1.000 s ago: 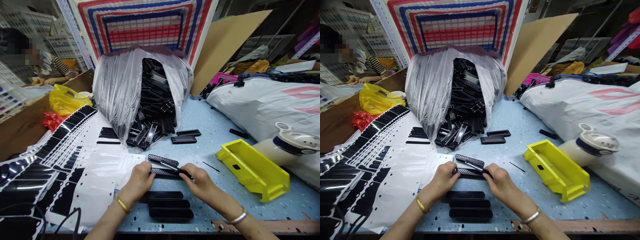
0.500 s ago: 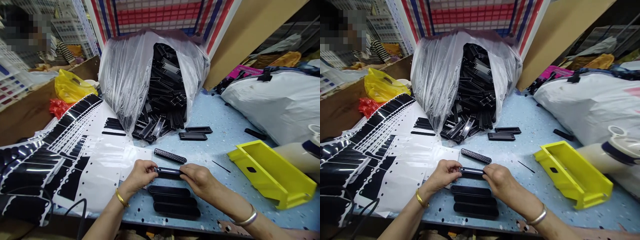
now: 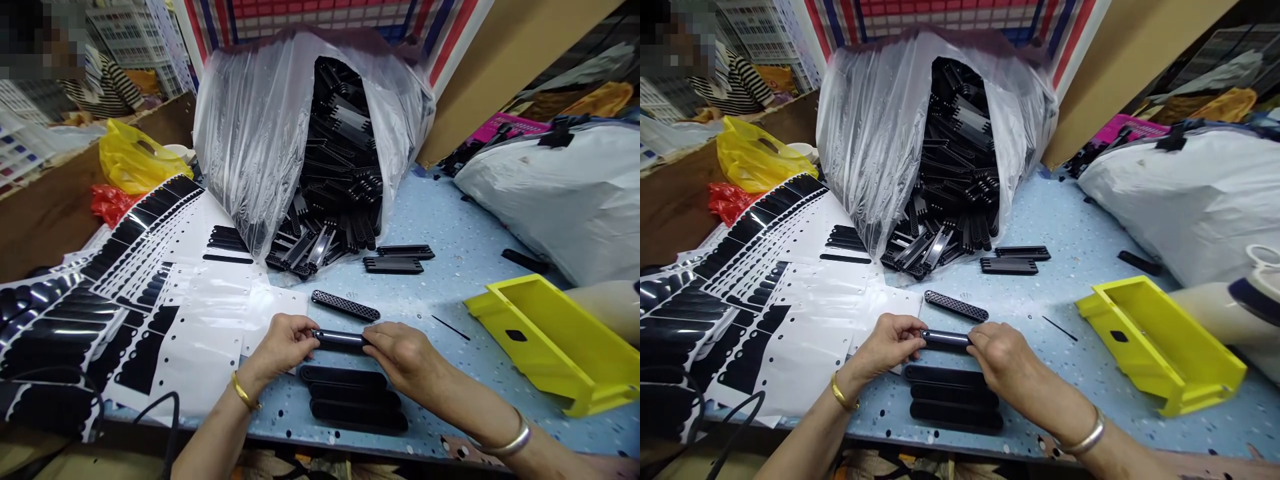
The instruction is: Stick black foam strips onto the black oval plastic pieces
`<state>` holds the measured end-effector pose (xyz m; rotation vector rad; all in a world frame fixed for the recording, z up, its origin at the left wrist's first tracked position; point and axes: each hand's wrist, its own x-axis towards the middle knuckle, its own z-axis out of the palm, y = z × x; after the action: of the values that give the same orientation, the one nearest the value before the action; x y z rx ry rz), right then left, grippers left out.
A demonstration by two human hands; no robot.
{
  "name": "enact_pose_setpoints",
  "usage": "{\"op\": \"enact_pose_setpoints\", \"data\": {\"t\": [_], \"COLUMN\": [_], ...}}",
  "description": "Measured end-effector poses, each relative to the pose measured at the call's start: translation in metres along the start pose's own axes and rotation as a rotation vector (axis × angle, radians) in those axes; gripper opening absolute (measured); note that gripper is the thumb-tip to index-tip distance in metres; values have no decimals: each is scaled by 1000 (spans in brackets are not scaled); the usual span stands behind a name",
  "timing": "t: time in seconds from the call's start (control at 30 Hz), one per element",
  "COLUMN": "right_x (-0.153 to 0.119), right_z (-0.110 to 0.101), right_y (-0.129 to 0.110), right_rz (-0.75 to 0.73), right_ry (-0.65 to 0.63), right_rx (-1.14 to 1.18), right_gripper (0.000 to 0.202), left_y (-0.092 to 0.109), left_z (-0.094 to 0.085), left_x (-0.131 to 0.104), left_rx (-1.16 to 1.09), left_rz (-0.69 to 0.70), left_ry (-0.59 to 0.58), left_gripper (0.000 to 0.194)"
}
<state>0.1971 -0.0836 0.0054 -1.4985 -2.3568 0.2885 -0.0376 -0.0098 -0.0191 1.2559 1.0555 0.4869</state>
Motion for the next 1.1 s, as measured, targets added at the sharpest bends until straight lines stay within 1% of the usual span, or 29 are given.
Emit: {"op": "enact_pose_setpoints", "data": {"t": [0.2, 0.37, 0.53, 0.7, 0.93, 1.1], "right_x": [3, 5, 7, 8, 6, 6], "right_z": [-3, -4, -6, -5, -2, -1], "right_y": [-3, -3, -5, -6, -5, -6], "right_rz": [9, -8, -7, 4, -6, -15], "right_ry": [-7, -63, -110, -112, -95, -71], "right_rx": [10, -47, -78, -78, -88, -122], "right_gripper": [25, 19, 21, 22, 20, 20], "left_y": [0, 0, -1, -2, 3, -1], "left_z": [0, -1, -1, -1, 0, -1], "left_x": [1, 0, 0, 1, -1, 0], "left_rx": [20, 44, 45, 44, 57, 39], "left_rz": [7, 2, -2, 7, -11, 3], "left_ry": [-6, -20, -23, -21, -8, -14], "left_gripper": [20, 20, 21, 21, 22, 20]}}
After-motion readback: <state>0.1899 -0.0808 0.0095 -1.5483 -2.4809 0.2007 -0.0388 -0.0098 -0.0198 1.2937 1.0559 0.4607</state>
